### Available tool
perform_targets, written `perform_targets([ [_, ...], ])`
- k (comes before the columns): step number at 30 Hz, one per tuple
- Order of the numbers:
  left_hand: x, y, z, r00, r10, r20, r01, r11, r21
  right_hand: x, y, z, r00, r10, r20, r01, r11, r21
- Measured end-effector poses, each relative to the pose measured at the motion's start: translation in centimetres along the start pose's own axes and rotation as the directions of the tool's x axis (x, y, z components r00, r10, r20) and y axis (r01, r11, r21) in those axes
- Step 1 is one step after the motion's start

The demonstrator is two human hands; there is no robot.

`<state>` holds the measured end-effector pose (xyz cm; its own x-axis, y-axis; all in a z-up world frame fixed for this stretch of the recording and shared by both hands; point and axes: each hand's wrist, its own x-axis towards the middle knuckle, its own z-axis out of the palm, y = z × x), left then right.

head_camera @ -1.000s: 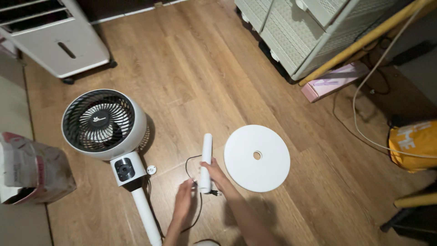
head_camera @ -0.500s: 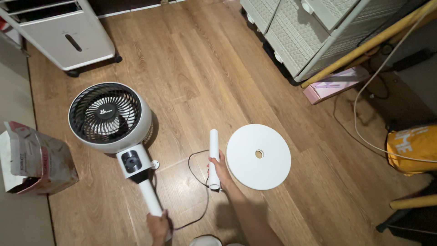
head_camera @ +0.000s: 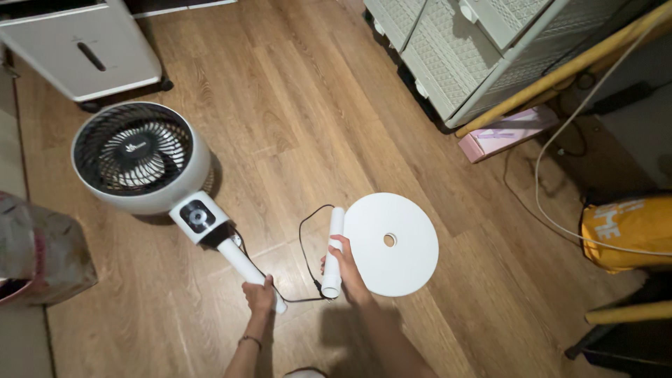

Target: The person disassembles a standing fan by removing the head from the pole and base, then reassembles it by inserting the pole into the base and reattaching the head. The power cord is routed along the pole and the knob is secured.

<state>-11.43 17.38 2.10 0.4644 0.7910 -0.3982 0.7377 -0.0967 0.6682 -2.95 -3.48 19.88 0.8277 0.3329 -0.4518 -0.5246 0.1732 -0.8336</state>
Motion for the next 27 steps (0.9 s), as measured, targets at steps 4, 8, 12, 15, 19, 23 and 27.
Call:
perform_targets([
  [4,3.4,2.8,1.5,0.998,0.049,0.041,-0.044,0.991,-0.125,0.3,0.2,-0.8,1.000,0.008,-0.007,-0.008,1.000,0.020],
  [8,5.5,4.7,2.6,0.984,0.043,0.171,-0.010,0.982,-0.190,1.6,1.6,-2.2,0.999,-0.013,-0.041,0.018,0.991,0.134],
  [12,5.6,4.5,3.5,0.967,-0.011,0.256,0.074,0.968,-0.239,4.0,5.4,-4.8,0.976,-0.026,-0.214,0.057,0.988,0.141],
  [15,4.9,4.1,3.8,0.967,-0.001,0.254,0.076,0.955,-0.285,5.3,8.8,-6.9,0.950,-0.117,-0.288,0.146,0.986,0.083],
  [19,3.4,4.9,3.2,0.941,0.054,0.333,0.184,0.746,-0.640,4.1,9.7,-8.7,0.881,-0.469,-0.062,0.394,0.799,-0.454],
  [23,2.1,7.9,1.2,0.883,0.185,0.432,0.260,0.574,-0.776,-2.3,5.9,-9.3,0.981,-0.151,-0.121,0.017,0.689,-0.725],
  [27,1.4,12.3,0.6,0.860,0.185,0.475,0.313,0.544,-0.778,-6.5,1.8,-8.6,0.983,-0.169,-0.072,0.013,0.455,-0.890],
])
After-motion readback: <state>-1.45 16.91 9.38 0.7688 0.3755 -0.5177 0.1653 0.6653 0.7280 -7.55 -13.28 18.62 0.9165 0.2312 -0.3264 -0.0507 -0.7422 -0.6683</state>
